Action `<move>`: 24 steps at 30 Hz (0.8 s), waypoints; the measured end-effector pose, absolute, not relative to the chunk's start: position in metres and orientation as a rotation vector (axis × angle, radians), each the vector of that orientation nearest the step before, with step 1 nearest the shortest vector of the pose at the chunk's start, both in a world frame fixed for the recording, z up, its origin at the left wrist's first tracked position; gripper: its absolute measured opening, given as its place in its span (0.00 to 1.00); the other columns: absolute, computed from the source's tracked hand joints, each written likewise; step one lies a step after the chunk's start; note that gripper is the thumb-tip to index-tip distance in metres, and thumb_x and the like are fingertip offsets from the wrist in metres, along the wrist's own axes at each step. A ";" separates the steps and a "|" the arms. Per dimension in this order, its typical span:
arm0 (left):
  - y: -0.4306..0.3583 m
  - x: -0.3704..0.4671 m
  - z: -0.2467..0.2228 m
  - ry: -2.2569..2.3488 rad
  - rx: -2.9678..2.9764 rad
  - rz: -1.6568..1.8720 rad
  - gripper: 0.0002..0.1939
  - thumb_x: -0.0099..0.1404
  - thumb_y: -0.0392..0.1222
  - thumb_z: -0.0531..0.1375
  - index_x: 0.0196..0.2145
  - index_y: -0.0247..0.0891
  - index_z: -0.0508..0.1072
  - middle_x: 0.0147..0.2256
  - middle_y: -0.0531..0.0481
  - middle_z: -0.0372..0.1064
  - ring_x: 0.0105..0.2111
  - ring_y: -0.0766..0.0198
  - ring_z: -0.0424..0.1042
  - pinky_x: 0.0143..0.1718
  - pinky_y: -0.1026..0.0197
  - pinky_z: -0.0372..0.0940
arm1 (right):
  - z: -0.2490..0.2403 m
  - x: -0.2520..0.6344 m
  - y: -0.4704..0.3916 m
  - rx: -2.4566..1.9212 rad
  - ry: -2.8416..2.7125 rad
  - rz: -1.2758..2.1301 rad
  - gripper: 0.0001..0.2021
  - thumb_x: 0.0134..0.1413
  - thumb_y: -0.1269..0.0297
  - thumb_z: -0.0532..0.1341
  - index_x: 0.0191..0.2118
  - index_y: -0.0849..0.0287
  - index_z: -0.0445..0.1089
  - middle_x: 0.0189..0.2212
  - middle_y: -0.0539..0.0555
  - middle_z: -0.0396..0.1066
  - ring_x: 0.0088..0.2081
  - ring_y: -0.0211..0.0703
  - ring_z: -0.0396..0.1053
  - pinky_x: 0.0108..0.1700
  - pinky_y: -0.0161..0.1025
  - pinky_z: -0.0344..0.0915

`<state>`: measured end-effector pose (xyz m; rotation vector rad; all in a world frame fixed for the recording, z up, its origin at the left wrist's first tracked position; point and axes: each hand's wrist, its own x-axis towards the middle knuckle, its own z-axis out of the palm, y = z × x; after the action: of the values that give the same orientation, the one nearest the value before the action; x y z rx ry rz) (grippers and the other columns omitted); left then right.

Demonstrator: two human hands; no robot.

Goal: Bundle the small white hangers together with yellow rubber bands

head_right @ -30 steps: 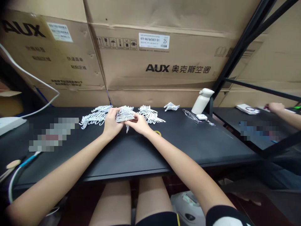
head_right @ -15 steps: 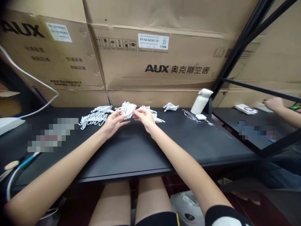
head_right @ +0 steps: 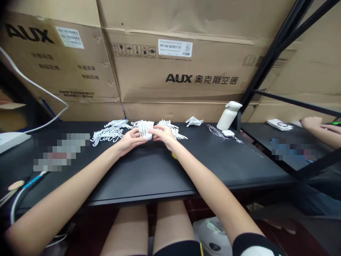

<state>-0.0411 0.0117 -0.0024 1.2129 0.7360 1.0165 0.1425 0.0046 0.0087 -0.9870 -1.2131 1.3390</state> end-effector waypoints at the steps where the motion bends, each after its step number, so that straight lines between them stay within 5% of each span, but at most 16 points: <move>1: 0.013 -0.041 -0.003 0.736 1.218 1.018 0.23 0.45 0.35 0.71 0.40 0.38 0.71 0.37 0.49 0.75 0.40 0.60 0.75 0.50 0.52 0.63 | 0.008 0.143 0.004 -0.994 -1.229 1.338 0.21 0.36 0.61 0.72 0.38 0.61 0.69 0.23 0.47 0.69 0.25 0.33 0.67 0.31 0.33 0.71; 24: 0.013 -0.043 -0.001 0.864 1.280 1.040 0.25 0.51 0.49 0.69 0.45 0.39 0.72 0.37 0.48 0.75 0.34 0.63 0.74 0.35 0.61 0.68 | 0.010 0.138 -0.001 -0.922 -1.341 1.235 0.22 0.34 0.63 0.72 0.39 0.60 0.68 0.34 0.51 0.70 0.32 0.38 0.71 0.34 0.36 0.72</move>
<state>-0.0430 0.0131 -0.0008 1.2798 0.8643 1.0399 0.1380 -0.0006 0.0104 -0.9215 -1.3407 1.2351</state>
